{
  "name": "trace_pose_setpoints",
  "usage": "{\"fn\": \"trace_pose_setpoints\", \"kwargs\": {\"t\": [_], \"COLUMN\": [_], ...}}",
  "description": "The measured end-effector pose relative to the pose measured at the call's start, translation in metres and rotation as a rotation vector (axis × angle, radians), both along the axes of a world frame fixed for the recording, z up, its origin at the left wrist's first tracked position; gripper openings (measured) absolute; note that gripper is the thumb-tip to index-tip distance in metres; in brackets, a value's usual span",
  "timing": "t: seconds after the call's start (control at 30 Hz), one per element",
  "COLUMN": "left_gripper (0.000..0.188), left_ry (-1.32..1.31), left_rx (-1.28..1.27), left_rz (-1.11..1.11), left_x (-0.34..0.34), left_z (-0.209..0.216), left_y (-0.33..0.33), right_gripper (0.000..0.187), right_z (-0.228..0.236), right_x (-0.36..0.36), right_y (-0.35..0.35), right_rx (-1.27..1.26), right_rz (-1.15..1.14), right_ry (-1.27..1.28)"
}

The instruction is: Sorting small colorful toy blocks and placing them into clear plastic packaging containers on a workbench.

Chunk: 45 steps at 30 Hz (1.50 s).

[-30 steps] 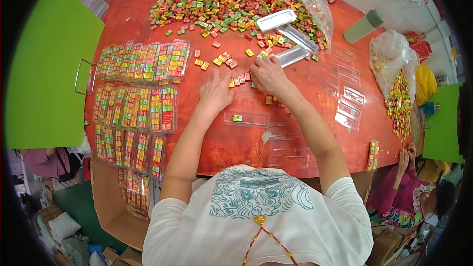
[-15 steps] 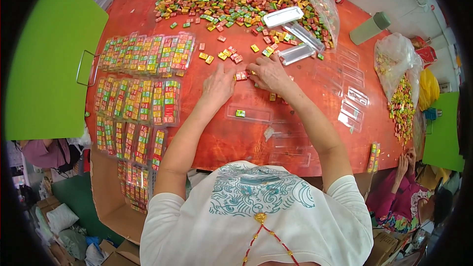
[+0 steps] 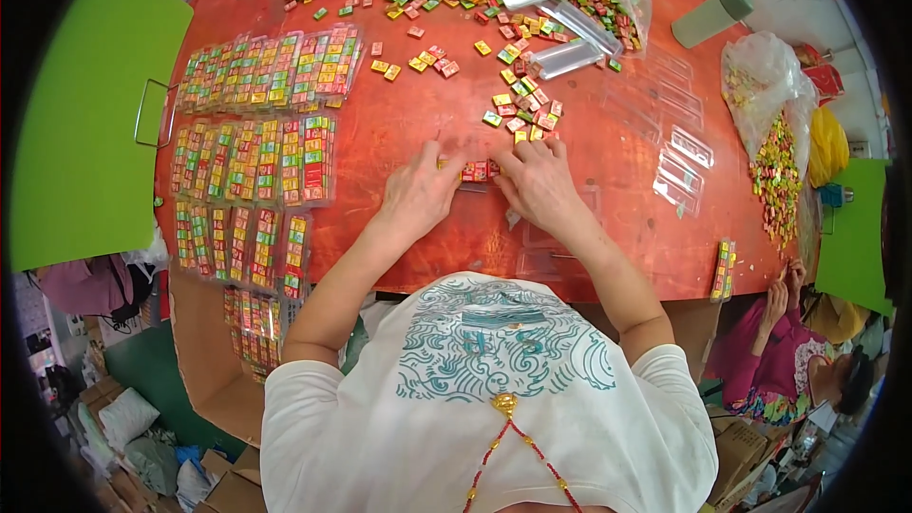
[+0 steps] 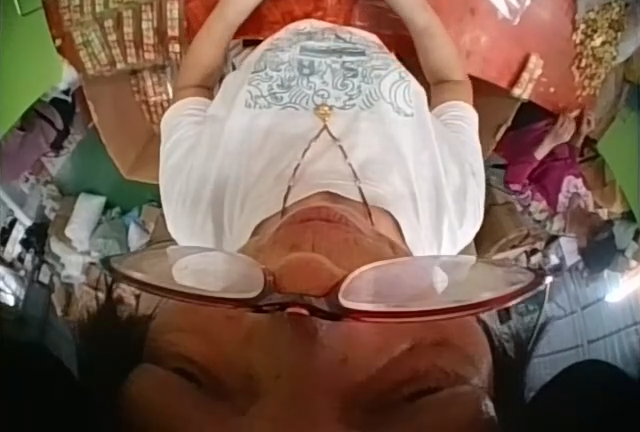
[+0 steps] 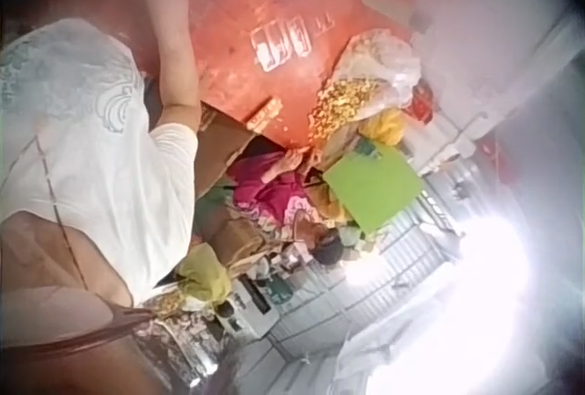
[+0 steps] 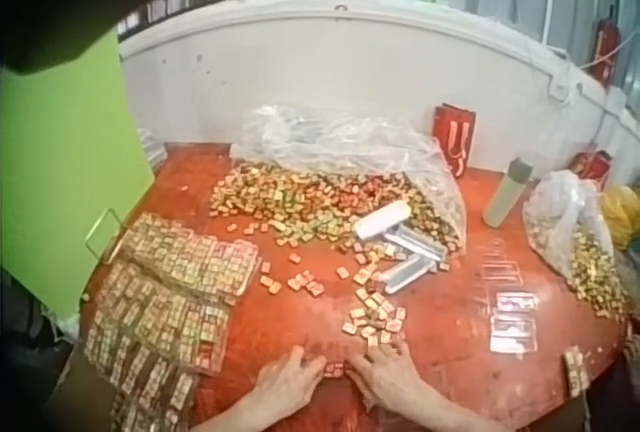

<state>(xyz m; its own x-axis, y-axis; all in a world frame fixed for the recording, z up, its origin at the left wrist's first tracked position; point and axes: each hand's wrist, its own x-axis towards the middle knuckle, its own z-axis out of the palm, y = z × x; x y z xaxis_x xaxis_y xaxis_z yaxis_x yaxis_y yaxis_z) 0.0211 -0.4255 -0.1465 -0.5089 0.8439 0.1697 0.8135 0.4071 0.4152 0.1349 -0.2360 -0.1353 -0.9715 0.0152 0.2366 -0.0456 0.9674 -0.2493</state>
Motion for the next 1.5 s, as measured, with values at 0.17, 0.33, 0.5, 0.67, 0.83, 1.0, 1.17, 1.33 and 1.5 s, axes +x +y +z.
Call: {"fn": "trace_pose_setpoints", "kwargs": {"t": [0.17,0.33,0.5,0.67,0.83,1.0,1.17,1.33,1.5], "left_gripper": [0.022,0.021,0.026,0.026,0.027,0.033,0.032,0.030,0.031], "left_ry": [0.036,0.039,0.029,-0.017,-0.072,-0.080,-0.100,-0.105,-0.166], "left_rx": [-0.017,-0.034,-0.013,-0.017,0.004,0.032,0.053,0.083,0.080], "left_rz": [-0.024,-0.006,0.017,0.058,0.123,0.162,0.177,0.201,0.239], "left_x": [0.003,0.006,0.005,0.003,0.002,0.004,0.005,0.005,0.006], "left_z": [-0.007,-0.004,-0.011,0.001,0.000,-0.001,-0.001,0.000,0.000], "left_y": [0.001,0.002,0.000,-0.007,-0.023,-0.030,-0.033,-0.037,-0.043], "right_gripper": [0.029,0.029,0.028,0.031,0.017,0.017,0.013,0.011,0.013], "right_z": [-0.017,-0.014,0.000,-0.006,-0.009,-0.017,-0.009,-0.007,-0.009], "right_x": [0.011,0.014,0.012,0.002,-0.012,-0.031,-0.042,-0.047,-0.047], "right_y": [-0.008,-0.007,-0.008,-0.016,-0.030,-0.037,-0.046,-0.049,-0.053], "right_rx": [0.045,-0.021,-0.026,-0.034,-0.029,0.123,0.193,0.279,0.295], "right_rz": [-0.032,-0.040,-0.059,-0.006,0.039,0.091,0.113,0.164,0.126], "right_ry": [-0.004,0.037,0.004,0.059,0.127,0.124,0.081,0.064,0.063]}}
